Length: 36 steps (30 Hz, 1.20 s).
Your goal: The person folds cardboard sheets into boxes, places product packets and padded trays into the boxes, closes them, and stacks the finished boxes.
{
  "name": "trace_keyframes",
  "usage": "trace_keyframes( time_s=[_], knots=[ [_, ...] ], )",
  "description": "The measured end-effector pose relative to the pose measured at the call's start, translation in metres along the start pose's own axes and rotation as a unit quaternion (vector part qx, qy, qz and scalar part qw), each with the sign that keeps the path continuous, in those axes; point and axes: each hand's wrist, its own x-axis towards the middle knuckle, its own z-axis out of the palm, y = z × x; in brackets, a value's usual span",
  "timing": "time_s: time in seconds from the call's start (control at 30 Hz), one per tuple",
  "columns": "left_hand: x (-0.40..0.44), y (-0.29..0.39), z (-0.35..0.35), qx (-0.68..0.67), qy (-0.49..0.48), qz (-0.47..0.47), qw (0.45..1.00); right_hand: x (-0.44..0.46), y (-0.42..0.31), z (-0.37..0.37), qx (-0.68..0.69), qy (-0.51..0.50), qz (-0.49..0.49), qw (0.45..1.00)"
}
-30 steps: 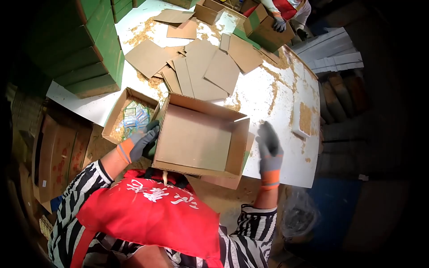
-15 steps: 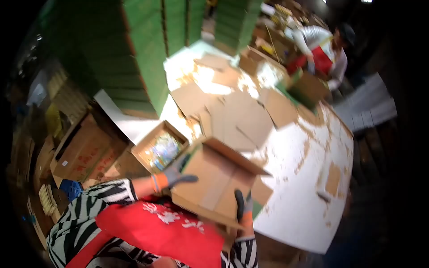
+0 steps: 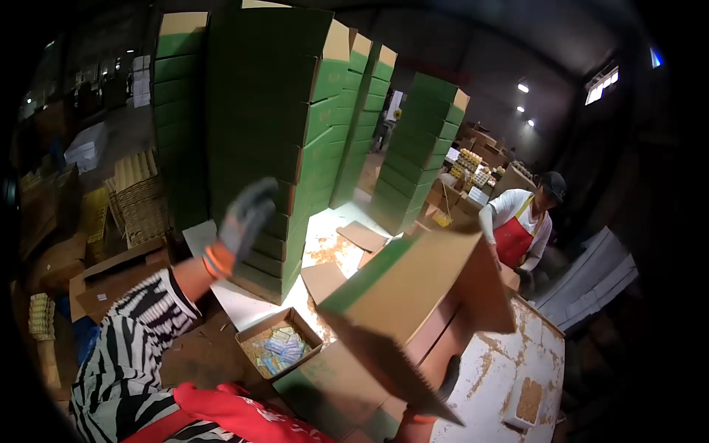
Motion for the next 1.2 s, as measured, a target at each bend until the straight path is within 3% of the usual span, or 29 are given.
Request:
trace_keyframes(
  time_s=[0.03, 0.07, 0.1, 0.13, 0.2, 0.27, 0.33, 0.37, 0.4, 0.47, 0.57, 0.67, 0.7, 0.73, 0.8, 0.9, 1.0, 1.1, 1.2],
  knots=[
    [0.035, -0.003, -0.028, -0.041, 0.07, 0.059, 0.995, 0.028, -0.011, 0.026, 0.056, -0.003, 0.027, 0.998],
    [0.07, 0.0, -0.064, -0.031, 0.095, 0.062, 0.993, 0.057, -0.021, 0.052, 0.095, -0.017, 0.03, 0.995],
    [0.104, -0.005, -0.097, -0.114, 0.109, 0.129, 0.979, 0.085, -0.031, 0.079, 0.122, -0.036, 0.026, 0.991],
    [0.134, 0.01, -0.122, -0.019, 0.131, 0.159, 0.978, 0.112, -0.039, 0.108, 0.149, -0.057, 0.022, 0.987],
    [0.194, 0.017, -0.174, -0.058, 0.117, 0.18, 0.975, 0.167, -0.055, 0.174, 0.196, -0.104, 0.008, 0.975],
    [0.253, 0.028, -0.215, 0.078, 0.133, 0.183, 0.971, 0.222, -0.07, 0.244, 0.237, -0.16, -0.003, 0.958],
    [0.289, 0.045, -0.225, 0.074, 0.112, 0.159, 0.978, 0.277, -0.083, 0.313, 0.288, -0.249, -0.014, 0.925],
    [0.302, 0.054, -0.226, 0.073, 0.101, 0.147, 0.981, 0.316, -0.089, 0.344, 0.315, -0.378, -0.032, 0.87],
    [0.309, 0.064, -0.222, -0.017, 0.061, 0.092, 0.994, 0.349, -0.097, 0.373, 0.332, -0.5, -0.049, 0.798],
    [0.319, 0.08, -0.214, -0.194, -0.026, -0.019, 0.98, 0.322, -0.139, 0.464, 0.332, -0.279, -0.036, 0.9],
    [0.347, 0.021, -0.211, -0.113, -0.076, 0.105, 0.985, 0.369, -0.143, 0.519, 0.303, -0.565, -0.028, 0.767],
    [0.36, -0.015, -0.212, -0.04, -0.074, 0.22, 0.972, 0.398, -0.134, 0.554, 0.21, -0.54, 0.008, 0.815],
    [0.362, -0.022, -0.211, -0.018, -0.065, 0.259, 0.964, 0.404, -0.132, 0.561, 0.186, -0.595, 0.048, 0.78],
    [0.36, -0.023, -0.21, 0.004, -0.045, 0.236, 0.971, 0.406, -0.13, 0.569, 0.155, -0.647, 0.085, 0.742],
    [0.352, -0.019, -0.207, 0.054, -0.003, 0.191, 0.98, 0.41, -0.13, 0.58, 0.131, -0.584, 0.053, 0.8],
    [0.331, 0.006, -0.201, 0.008, 0.019, 0.127, 0.992, 0.419, -0.13, 0.595, 0.057, -0.458, -0.015, 0.887],
    [0.326, 0.024, -0.202, 0.072, 0.032, 0.061, 0.995, 0.431, -0.125, 0.601, -0.054, -0.352, -0.069, 0.932],
    [0.324, 0.006, -0.184, -0.137, 0.017, 0.076, 0.987, 0.419, -0.106, 0.609, -0.106, -0.26, -0.092, 0.955],
    [0.371, -0.062, -0.223, -0.45, -0.04, 0.022, 0.892, 0.287, -0.103, 0.632, -0.027, -0.163, -0.081, 0.983]
  ],
)
